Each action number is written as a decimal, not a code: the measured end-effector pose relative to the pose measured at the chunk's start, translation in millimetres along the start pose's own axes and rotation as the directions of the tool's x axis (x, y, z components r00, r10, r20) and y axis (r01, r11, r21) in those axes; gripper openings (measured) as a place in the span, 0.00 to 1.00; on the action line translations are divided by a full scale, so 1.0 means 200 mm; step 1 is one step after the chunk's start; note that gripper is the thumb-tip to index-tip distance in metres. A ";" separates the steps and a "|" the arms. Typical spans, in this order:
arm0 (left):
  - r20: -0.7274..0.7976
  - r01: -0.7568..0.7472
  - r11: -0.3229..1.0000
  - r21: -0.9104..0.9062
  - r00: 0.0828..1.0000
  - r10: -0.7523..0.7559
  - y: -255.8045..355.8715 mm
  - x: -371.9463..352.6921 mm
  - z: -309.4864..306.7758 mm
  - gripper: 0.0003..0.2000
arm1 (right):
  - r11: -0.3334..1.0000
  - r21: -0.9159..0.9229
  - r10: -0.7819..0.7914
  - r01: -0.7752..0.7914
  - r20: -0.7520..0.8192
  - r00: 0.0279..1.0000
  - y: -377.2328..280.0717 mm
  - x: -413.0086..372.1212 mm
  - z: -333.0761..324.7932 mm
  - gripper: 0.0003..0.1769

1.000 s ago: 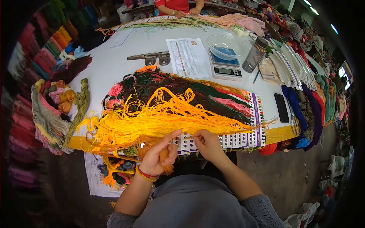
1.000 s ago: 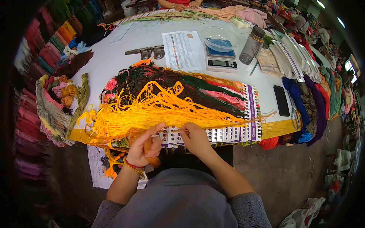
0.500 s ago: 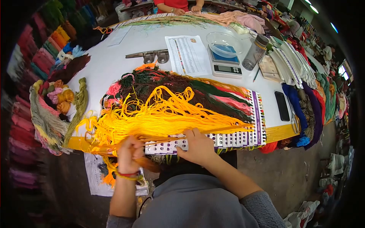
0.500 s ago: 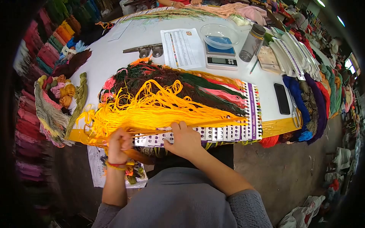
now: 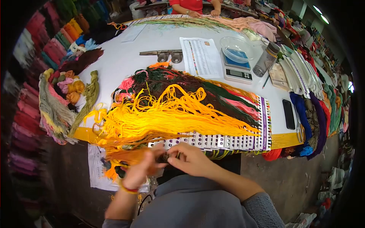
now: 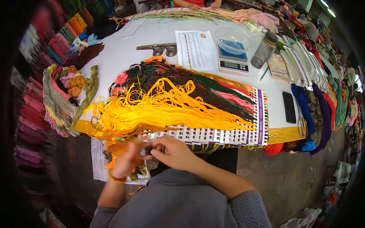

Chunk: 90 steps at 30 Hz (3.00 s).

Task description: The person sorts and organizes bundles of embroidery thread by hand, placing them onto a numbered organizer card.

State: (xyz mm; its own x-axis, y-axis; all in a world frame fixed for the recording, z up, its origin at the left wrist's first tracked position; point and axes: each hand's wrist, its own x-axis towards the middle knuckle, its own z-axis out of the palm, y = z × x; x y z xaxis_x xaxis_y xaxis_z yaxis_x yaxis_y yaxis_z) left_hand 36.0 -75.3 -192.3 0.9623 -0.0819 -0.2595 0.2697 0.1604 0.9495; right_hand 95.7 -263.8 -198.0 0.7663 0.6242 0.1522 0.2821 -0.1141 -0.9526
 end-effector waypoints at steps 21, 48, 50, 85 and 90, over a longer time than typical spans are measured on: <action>0.184 0.074 0.911 -0.406 0.983 0.002 -0.03 0.07 0.25 0.22 | 0.873 0.408 0.272 -0.267 0.047 0.961 0.08 -0.14 0.02 0.05; 0.025 -0.008 0.914 -0.405 0.999 0.020 -0.01 0.07 0.26 0.20 | 0.758 0.588 0.375 -0.284 -0.037 0.926 0.03 -0.13 -0.02 0.04; 0.031 0.007 0.882 -0.471 0.999 0.008 0.00 0.07 0.26 0.17 | 0.982 0.158 0.133 -0.105 -0.180 0.975 0.01 -0.13 -0.05 0.04; 0.141 0.195 0.879 -0.434 0.979 -0.148 0.09 0.10 0.10 0.15 | 0.928 -0.372 0.031 -0.028 0.002 1.000 0.27 0.05 -0.45 0.12; 0.185 0.156 0.984 0.083 0.968 -0.169 0.04 0.33 0.30 0.18 | 0.955 -0.278 -0.037 -0.106 -0.466 0.884 0.27 0.12 -0.52 0.08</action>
State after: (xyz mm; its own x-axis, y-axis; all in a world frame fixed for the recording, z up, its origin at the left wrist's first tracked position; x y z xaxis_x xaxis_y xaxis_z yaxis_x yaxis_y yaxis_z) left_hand 99.4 -139.0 -191.9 0.8791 -0.2887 -0.3793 0.4129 0.0636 0.9086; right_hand 188.9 -335.1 -219.0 0.9359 0.1961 0.2925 0.3481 -0.3900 -0.8525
